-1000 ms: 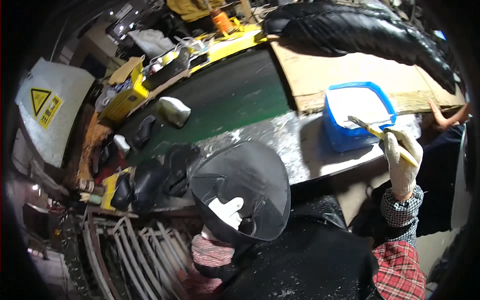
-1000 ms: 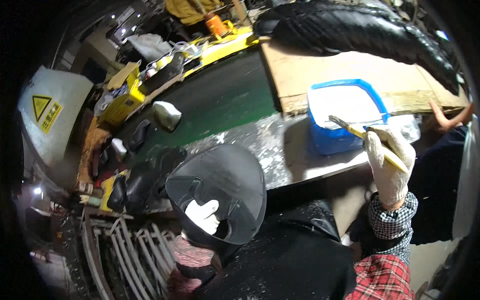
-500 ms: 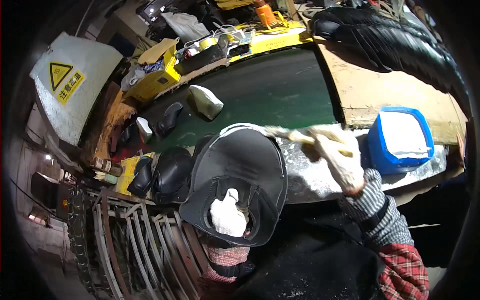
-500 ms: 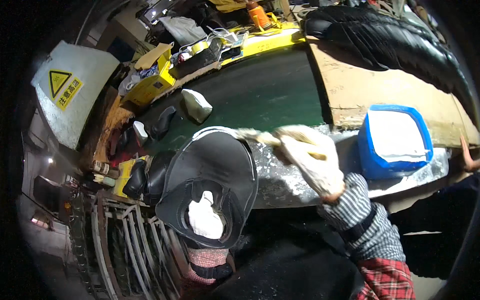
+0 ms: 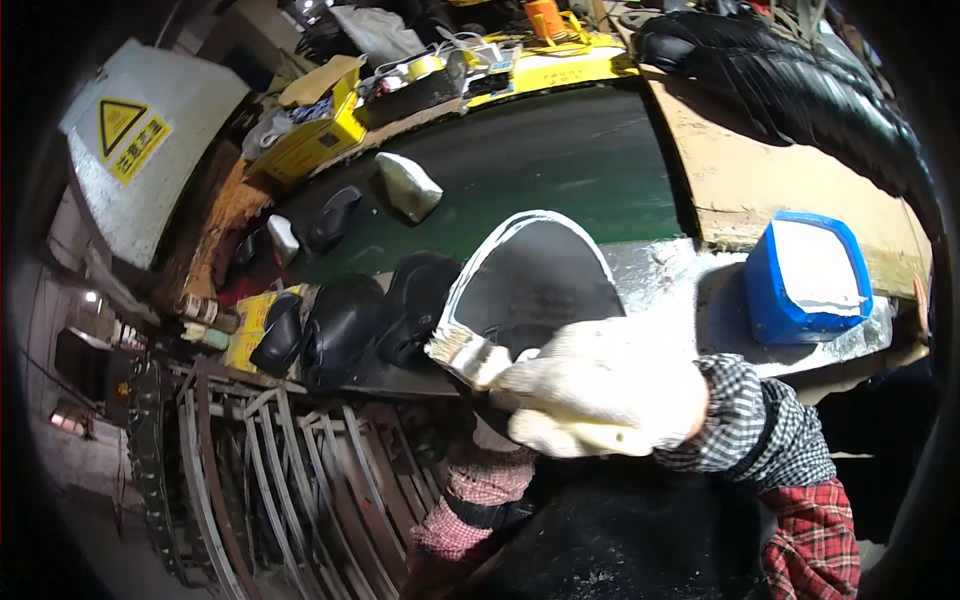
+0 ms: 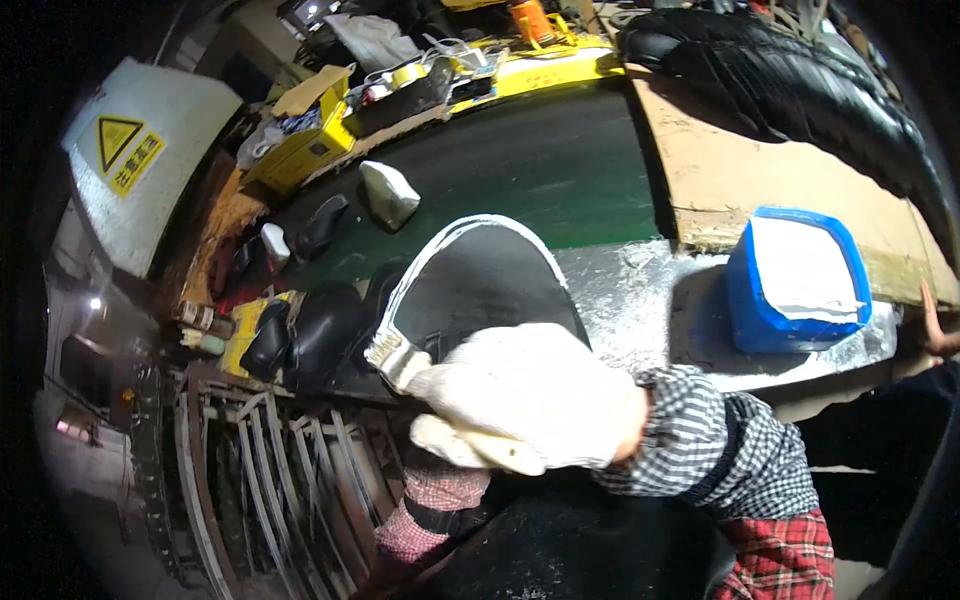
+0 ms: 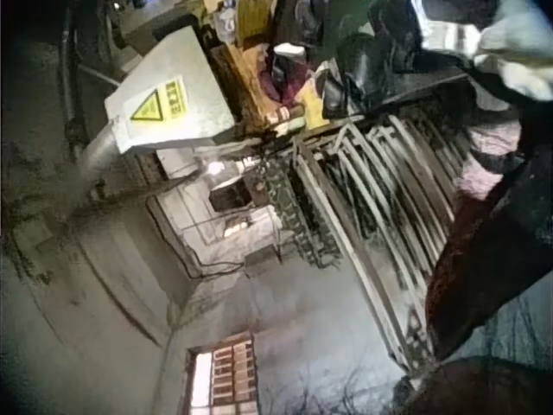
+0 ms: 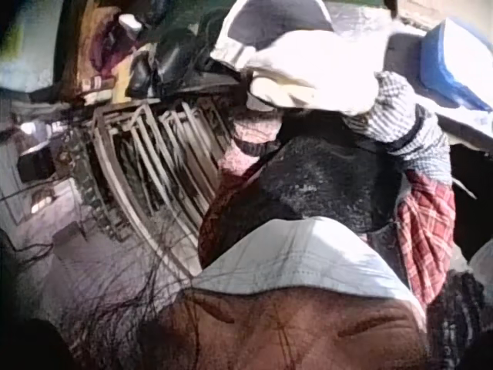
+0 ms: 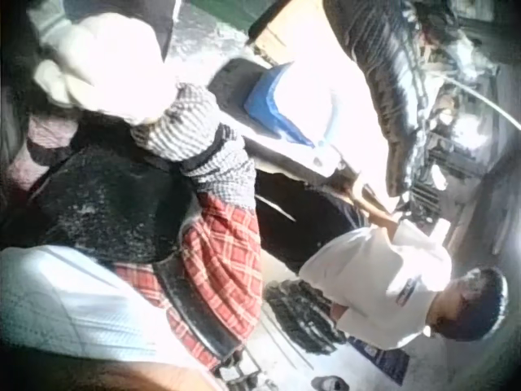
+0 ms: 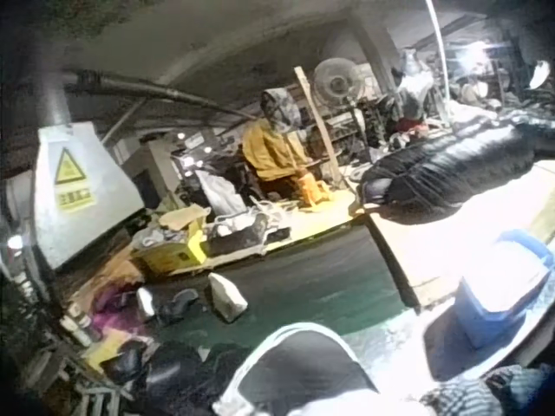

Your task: Applying glue to shoe soles and interior lining components with a brush.

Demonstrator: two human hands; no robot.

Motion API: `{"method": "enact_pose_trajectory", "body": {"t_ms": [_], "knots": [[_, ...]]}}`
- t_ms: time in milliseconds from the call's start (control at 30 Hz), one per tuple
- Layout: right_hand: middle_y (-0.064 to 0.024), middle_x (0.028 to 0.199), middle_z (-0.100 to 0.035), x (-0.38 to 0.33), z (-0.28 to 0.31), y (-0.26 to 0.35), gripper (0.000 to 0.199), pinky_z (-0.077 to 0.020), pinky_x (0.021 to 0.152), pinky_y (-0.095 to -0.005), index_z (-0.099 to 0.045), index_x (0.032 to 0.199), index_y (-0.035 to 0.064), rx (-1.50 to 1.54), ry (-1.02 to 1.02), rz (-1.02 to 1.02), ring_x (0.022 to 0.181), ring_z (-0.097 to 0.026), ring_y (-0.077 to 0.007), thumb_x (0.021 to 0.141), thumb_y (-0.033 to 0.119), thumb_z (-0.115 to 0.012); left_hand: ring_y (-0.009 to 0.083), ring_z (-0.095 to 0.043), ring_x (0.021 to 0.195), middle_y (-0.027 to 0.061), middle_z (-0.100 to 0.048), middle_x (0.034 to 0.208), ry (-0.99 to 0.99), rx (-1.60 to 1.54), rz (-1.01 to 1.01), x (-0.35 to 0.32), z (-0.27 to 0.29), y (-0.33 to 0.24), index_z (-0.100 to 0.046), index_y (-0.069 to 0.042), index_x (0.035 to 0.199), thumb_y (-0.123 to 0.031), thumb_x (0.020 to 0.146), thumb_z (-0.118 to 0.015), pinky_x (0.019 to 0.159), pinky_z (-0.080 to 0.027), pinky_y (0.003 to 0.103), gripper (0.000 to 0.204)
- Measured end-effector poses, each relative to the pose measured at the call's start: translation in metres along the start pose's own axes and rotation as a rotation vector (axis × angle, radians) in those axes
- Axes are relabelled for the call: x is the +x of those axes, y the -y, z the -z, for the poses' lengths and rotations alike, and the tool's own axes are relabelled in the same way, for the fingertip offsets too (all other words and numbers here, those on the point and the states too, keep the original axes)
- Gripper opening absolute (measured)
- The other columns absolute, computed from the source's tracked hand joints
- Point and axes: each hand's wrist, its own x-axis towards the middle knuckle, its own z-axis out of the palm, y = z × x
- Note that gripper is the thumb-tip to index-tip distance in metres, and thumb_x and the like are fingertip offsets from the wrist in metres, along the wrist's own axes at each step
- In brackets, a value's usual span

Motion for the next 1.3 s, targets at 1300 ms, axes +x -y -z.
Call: {"method": "enact_pose_trajectory", "body": {"t_ms": [1300], "knots": [[-0.0056, 0.067, -0.065, -0.071, 0.047, 0.028, 0.023, -0.0468, 0.056, -0.0241, -0.07, 0.088, -0.0019, 0.034, -0.444, -0.643, 0.06, -0.058, -0.0104, 0.087, 0.021, -0.072, 0.0129, -0.065, 0.081, 0.0099, -0.067, 0.1, 0.792, -0.581, 1.265, 0.104, 0.032, 0.01, -0.061, 0.0, 0.121, -0.009, 0.094, -0.06, 0.072, -0.053, 0.025, 0.028]]}}
